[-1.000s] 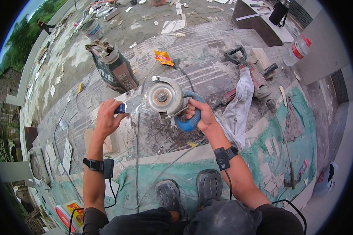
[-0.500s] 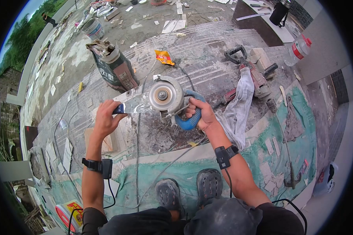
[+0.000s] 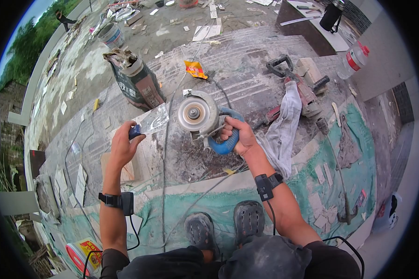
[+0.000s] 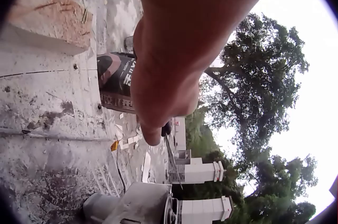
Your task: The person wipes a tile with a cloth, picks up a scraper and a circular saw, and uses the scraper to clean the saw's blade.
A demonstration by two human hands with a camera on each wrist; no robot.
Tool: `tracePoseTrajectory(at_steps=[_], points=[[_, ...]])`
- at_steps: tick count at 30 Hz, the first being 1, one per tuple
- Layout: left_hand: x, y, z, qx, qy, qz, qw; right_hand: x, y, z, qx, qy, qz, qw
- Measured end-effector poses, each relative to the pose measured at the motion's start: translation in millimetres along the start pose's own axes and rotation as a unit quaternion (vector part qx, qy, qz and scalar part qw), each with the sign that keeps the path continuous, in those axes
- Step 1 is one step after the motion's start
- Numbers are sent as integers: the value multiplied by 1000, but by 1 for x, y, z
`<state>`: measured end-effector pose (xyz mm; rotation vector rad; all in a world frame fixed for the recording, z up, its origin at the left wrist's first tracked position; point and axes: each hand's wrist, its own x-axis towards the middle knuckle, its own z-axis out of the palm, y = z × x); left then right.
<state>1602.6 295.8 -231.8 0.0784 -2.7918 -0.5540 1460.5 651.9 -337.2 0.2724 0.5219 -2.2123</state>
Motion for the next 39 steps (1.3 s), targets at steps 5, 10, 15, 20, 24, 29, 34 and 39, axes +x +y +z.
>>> tracePoseTrajectory(at_steps=[5, 10, 15, 20, 24, 29, 34, 39], points=[[-27, 9, -10, -182, -85, -192, 961, 1, 0, -1, 4, -7, -1, 1000], [-48, 86, 0, -541, -121, -358, 751, -1, 1, 3, -1, -9, -7, 1000], [-54, 118, 19, -562, -127, -402, 711, -2, 2, 4, 17, -8, 2, 1000], [-57, 123, 28, -541, -141, -385, 734, -2, 2, 4, 15, -7, 2, 1000], [-60, 124, 30, -537, -146, -383, 737, -2, 2, 4, 22, -6, 4, 1000], [-61, 126, 29, -530, -143, -384, 743, 0, 2, 1, 31, -10, 6, 999], [-58, 128, 24, -511, -140, -387, 755, -1, 1, 2, 24, -24, 9, 999], [-57, 130, 22, -499, -148, -392, 759, -1, 1, 4, 19, -17, 6, 1000]])
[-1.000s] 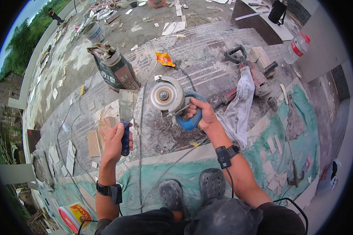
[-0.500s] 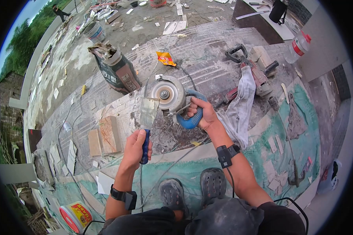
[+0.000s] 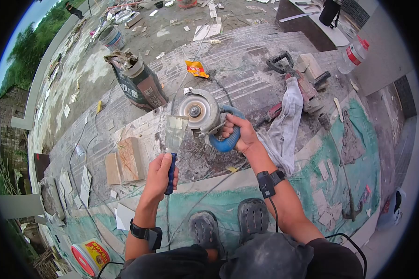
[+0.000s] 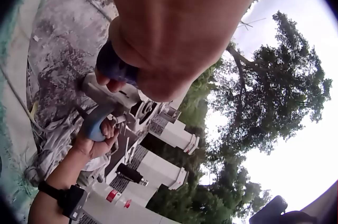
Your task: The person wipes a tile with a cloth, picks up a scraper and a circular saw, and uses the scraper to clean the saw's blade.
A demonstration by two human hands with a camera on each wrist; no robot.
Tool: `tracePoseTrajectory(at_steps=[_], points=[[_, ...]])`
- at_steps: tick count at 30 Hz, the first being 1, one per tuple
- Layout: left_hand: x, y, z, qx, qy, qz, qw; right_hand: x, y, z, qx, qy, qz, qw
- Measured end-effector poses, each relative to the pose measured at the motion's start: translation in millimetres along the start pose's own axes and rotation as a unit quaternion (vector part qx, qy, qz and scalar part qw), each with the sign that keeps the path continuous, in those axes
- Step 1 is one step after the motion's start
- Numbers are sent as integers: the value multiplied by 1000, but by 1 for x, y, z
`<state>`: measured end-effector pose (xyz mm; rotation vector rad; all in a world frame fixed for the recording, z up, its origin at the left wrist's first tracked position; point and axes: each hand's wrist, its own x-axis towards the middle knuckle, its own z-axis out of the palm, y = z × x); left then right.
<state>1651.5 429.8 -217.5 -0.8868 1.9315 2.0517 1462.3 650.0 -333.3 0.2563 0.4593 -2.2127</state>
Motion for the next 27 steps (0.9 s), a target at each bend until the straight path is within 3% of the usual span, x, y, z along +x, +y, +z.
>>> tracePoseTrajectory(at_steps=[27], points=[[-4, 3, 0, 19, 19, -5, 1000, 1, -1, -5, 2, -8, 2, 1000]])
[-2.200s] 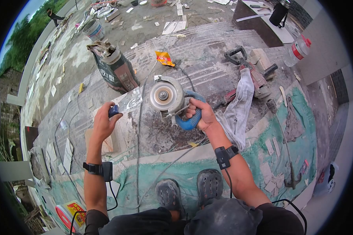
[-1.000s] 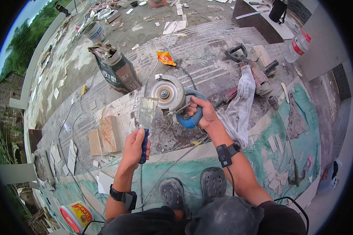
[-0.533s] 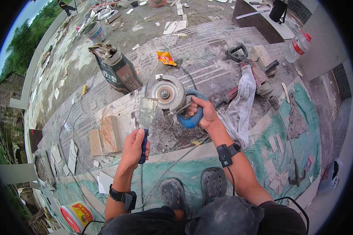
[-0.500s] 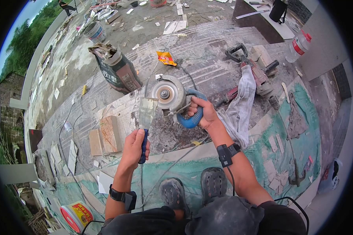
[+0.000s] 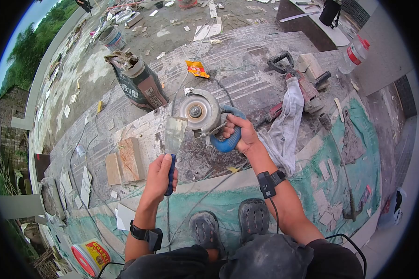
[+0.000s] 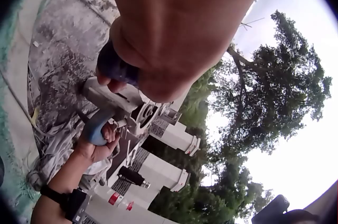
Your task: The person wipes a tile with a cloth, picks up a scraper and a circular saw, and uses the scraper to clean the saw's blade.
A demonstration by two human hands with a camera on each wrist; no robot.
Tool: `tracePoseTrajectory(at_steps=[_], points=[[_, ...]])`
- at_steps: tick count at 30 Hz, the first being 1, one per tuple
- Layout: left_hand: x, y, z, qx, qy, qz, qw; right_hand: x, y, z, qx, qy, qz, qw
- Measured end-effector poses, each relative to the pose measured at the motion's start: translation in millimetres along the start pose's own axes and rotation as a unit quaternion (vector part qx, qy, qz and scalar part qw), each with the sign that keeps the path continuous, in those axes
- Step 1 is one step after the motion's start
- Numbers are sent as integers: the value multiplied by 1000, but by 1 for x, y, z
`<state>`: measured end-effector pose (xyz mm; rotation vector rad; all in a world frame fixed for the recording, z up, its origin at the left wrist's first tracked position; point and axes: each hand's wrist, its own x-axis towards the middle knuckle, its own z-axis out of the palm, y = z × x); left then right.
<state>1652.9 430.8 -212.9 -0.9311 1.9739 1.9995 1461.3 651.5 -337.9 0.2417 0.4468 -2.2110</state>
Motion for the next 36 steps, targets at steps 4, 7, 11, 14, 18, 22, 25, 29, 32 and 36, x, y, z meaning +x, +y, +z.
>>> tracePoseTrajectory(at_steps=[4, 7, 11, 14, 18, 22, 25, 29, 32, 36], points=[[0, -1, -1, 5, -8, 1, 1000, 1, 1, -2, 5, 4, 0, 1000], [0, -2, -1, 2, -8, 4, 1000, 1, 1, -2, -3, 4, -4, 1000], [-1, -2, -1, 7, -12, 3, 1000, 1, 1, -1, 2, 3, -4, 1000], [-1, -2, -8, 8, -7, -1, 1000, 0, 0, 0, 3, -1, -5, 1000], [-3, -6, -24, 37, 35, 55, 997, 1, 1, 3, -2, 11, -8, 1000], [-3, -12, -29, 340, 174, 304, 873, 0, 1, 6, 3, 15, -6, 1000], [1, -18, -34, 490, 238, 409, 732, 1, 0, 4, -5, 12, -11, 1000], [5, -26, -35, 521, 260, 447, 679, 3, 0, 2, -14, 25, -15, 999], [6, -27, -33, 513, 255, 467, 674, 2, 0, 3, -14, 29, -17, 999], [7, -33, -28, 439, 221, 436, 754, 3, 0, 3, -8, 25, -15, 1000]])
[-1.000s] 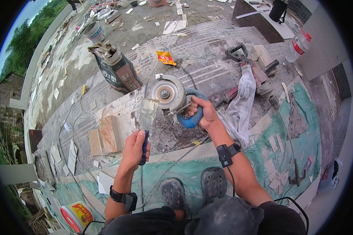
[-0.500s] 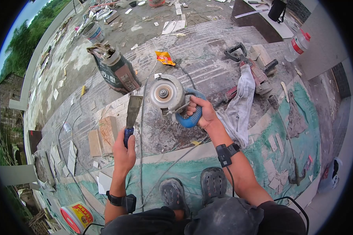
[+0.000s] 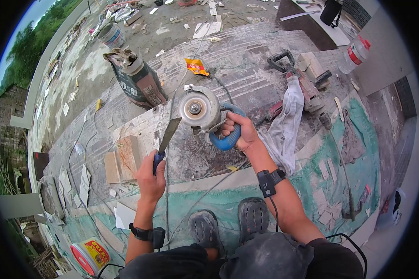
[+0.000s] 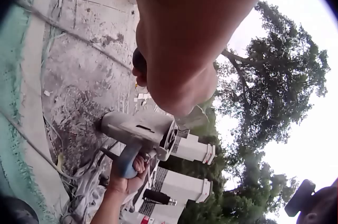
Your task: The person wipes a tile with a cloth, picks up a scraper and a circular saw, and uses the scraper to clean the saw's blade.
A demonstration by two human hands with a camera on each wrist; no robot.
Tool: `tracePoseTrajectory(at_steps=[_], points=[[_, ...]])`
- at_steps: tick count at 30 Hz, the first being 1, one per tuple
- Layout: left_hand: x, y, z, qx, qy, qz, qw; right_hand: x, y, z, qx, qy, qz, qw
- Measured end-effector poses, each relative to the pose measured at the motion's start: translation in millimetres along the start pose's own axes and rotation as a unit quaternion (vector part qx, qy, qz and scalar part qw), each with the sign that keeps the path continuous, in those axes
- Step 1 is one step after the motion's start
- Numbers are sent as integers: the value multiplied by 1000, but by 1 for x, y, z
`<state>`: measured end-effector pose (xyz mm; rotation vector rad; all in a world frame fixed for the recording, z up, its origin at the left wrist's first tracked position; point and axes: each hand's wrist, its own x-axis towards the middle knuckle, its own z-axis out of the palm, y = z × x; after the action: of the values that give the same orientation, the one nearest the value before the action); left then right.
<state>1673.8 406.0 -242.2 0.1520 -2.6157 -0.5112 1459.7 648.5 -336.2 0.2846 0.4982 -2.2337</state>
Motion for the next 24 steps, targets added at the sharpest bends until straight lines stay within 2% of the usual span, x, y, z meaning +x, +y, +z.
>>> tracePoseTrajectory(at_steps=[1, 2, 3, 5, 6, 8, 12, 14, 21, 24], points=[[-3, 0, 1, -122, -41, -106, 986, 0, 0, 0, 1, -1, 1, 1000], [-4, 1, 1, -240, -81, -208, 945, -1, 0, 1, 1, -1, 1, 1000], [-2, 0, 1, -240, -82, -208, 945, -1, 0, 1, -1, -2, -1, 1000], [6, -2, 3, -450, -133, -316, 825, -1, 1, 2, -2, -3, -3, 1000], [10, -3, 4, -450, -133, -316, 825, -1, 1, 1, 0, -5, -2, 1000], [17, -5, 5, -439, -203, -347, 803, -1, 1, 3, 1, -7, -2, 1000], [26, -19, 12, -431, -236, -336, 804, 1, 0, 0, 2, 0, 0, 1000], [38, -29, 6, -389, -274, -316, 821, 0, 0, -1, 8, -3, 3, 1000], [71, -42, -13, -299, -316, -258, 862, 1, 0, -1, 6, -9, -1, 1000], [82, -35, -20, -272, -323, -264, 867, 0, 1, -1, 9, -10, -2, 1000]])
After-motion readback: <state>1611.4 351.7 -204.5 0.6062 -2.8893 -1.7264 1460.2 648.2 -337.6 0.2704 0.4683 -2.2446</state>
